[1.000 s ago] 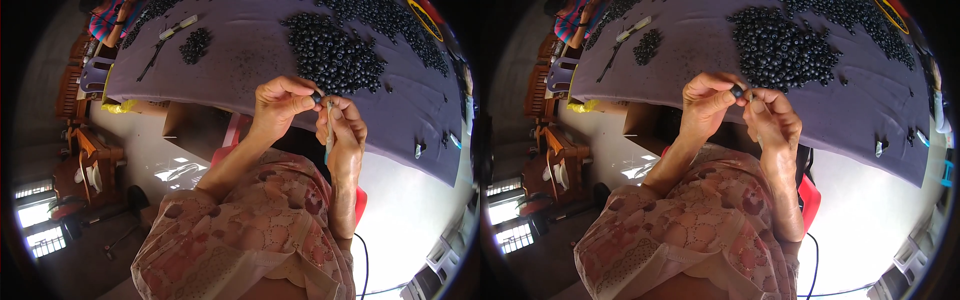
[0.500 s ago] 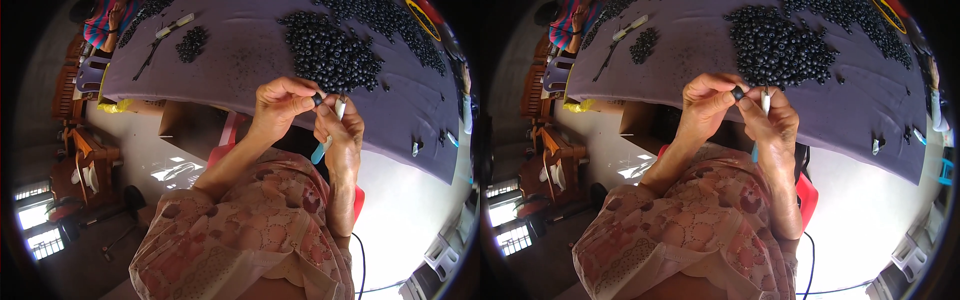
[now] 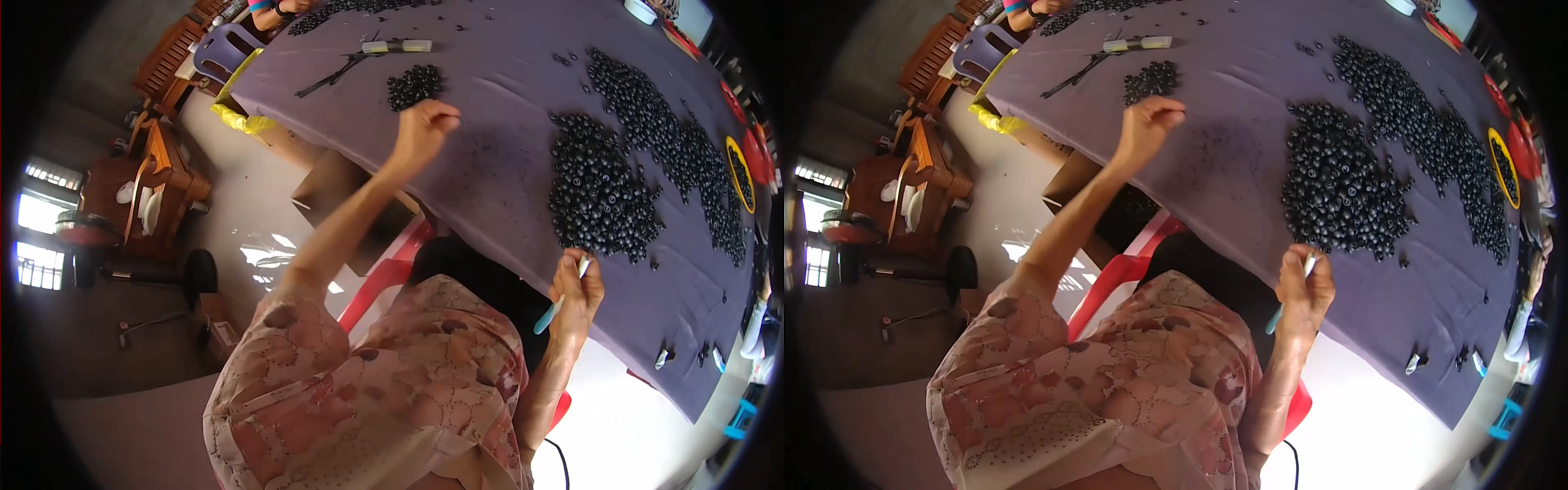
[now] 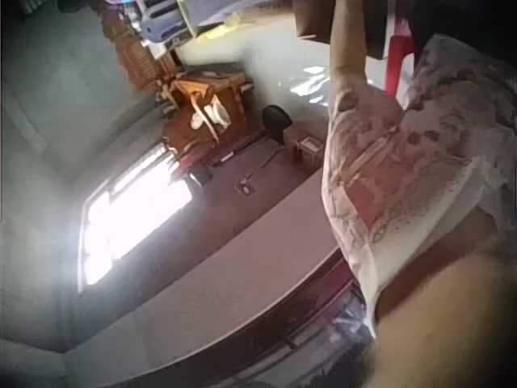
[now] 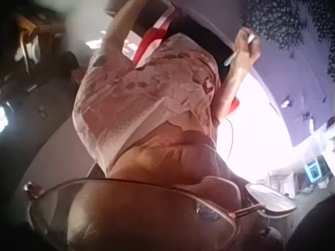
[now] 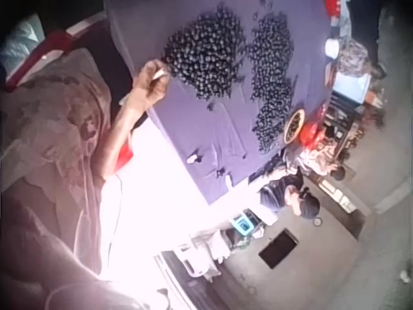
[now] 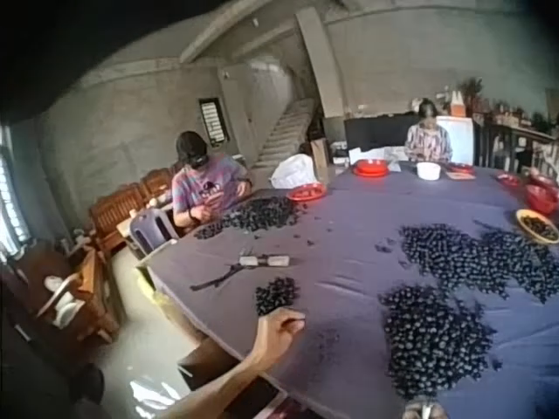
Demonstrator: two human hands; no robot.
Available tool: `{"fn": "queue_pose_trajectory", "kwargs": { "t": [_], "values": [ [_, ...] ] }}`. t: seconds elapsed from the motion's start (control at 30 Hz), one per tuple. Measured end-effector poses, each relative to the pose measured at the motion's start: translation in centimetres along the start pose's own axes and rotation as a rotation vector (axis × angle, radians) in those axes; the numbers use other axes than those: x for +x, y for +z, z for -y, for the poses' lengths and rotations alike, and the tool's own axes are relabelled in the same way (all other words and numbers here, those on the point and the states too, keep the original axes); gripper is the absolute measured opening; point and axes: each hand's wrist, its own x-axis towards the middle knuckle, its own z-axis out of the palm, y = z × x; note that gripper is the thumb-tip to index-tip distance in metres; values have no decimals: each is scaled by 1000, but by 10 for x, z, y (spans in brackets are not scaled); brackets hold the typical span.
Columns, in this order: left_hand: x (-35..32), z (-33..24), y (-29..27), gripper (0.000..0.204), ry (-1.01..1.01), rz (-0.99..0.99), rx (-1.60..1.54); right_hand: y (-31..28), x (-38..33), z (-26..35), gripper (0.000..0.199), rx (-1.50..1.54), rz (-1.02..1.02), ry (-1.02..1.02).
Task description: The person picks up small black plastic parts from the table one at a time and trims them using a small blade.
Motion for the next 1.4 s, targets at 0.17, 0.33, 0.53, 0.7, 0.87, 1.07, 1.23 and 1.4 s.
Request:
{"fn": "queue_pose_trajectory", "kwargs": {
  "t": [0.17,0.33,0.53,0.7,0.87,1.07,1.23,1.4],
  "values": [
    [48,67,-46,12,414,58,600,-1,9,-11,4,-24,-24,32],
    [47,33,-15,11,530,-95,877,-12,20,-18,4,15,-53,61],
    [16,-9,103,17,457,403,179,-10,20,-21,3,-16,-59,46],
    [13,3,131,22,444,373,239,-10,15,-24,4,-55,-80,30],
    [13,8,130,18,347,329,198,-10,15,-23,5,-126,-80,18],
    [-25,-62,90,17,-321,536,-771,-11,17,-22,6,-140,-71,-8],
    [-60,-110,83,18,-268,602,-840,11,18,17,5,30,-53,-160],
    [-70,-130,76,22,-185,481,-821,15,7,22,10,26,41,-222]
  ]
}}
